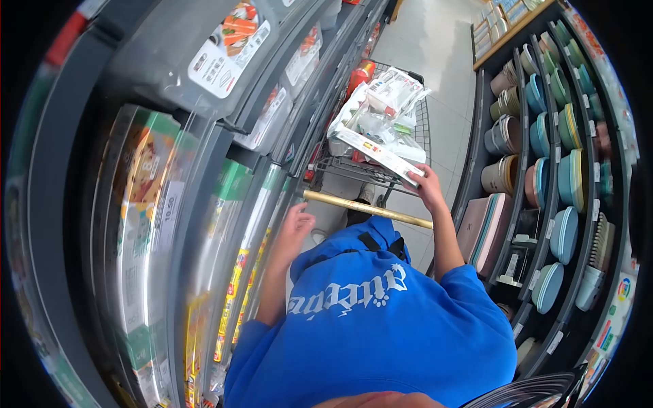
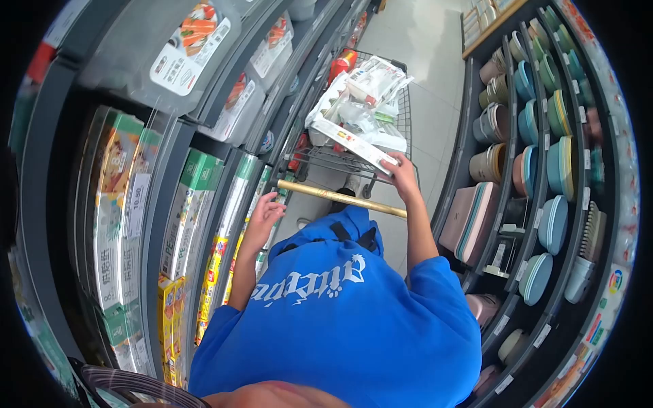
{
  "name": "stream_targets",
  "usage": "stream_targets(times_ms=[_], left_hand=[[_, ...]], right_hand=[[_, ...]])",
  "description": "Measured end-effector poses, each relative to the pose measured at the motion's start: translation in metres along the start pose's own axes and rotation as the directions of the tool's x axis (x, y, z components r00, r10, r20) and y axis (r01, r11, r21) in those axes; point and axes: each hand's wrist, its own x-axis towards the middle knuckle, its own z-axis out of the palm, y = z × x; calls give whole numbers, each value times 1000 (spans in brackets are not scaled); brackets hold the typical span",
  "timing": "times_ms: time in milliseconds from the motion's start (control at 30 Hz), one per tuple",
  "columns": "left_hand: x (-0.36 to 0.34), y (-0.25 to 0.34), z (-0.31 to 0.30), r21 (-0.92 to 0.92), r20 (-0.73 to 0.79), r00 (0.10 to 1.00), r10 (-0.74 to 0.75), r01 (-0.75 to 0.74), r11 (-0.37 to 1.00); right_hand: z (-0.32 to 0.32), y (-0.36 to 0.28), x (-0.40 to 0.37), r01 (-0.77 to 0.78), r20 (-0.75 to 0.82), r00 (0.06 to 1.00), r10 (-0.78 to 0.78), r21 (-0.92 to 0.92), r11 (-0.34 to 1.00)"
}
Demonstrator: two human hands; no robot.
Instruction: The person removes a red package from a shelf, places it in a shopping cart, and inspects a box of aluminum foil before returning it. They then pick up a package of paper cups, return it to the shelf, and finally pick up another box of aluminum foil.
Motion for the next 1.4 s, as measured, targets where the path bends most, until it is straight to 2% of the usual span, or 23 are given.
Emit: stream_targets(times_ms=[100,133,233,333,467,567,600,700,833,867,967,1100,1133,1233,1267,1367,1400], left_hand=[[12,4,18,-9,62,998,-25,25,1000],[5,-2,13,-6,77,996,-40,40,999],[14,2,16,19,85,994,-72,71,997],[25,-3,15,39,81,992,-102,99,994],[27,-13,-2,93,51,994,-100,95,991],[35,-13,-7,141,6,995,-102,100,985],[38,-11,-8,155,-10,994,-104,105,982],[43,-2,-7,187,-44,992,-118,124,975],[44,-3,-7,225,-57,991,-124,134,965],[45,-8,-7,242,-54,991,-125,135,961],[49,-5,-1,290,-32,988,-150,153,945],[60,1,11,443,7,996,-87,75,894],[63,4,13,497,33,999,-39,17,868],[72,0,19,746,21,997,80,-69,663],[76,-6,20,765,6,999,48,-36,643],[84,-11,19,869,50,998,36,-61,492],[88,-18,16,884,110,994,17,-106,456]], right_hand=[[-16,8,29,2,-92,995,-36,-346,938],[-13,15,26,10,-101,992,-73,-515,857],[-22,15,39,-46,-65,998,16,-476,878],[-30,47,68,-176,-150,979,134,-318,932],[-28,83,89,-261,-140,964,225,-361,895],[-34,103,117,-288,-63,956,285,-372,883],[-32,104,121,-263,-67,962,266,-498,826],[-26,105,128,-187,-64,980,188,-620,762],[-56,145,149,-180,-236,972,-18,-785,593],[-66,153,149,-245,-309,951,1,-750,614],[-92,179,143,-228,-266,961,-78,-918,325],[-80,161,124,-296,-343,939,-28,-848,439],[-79,155,118,-254,-308,950,-50,-858,446],[-86,131,96,-57,-253,926,-281,-828,558],[-90,124,82,-33,-287,892,-350,-812,582],[-127,113,45,-40,-315,845,-431,-843,537],[-143,120,32,-44,-317,837,-446,-851,524]])
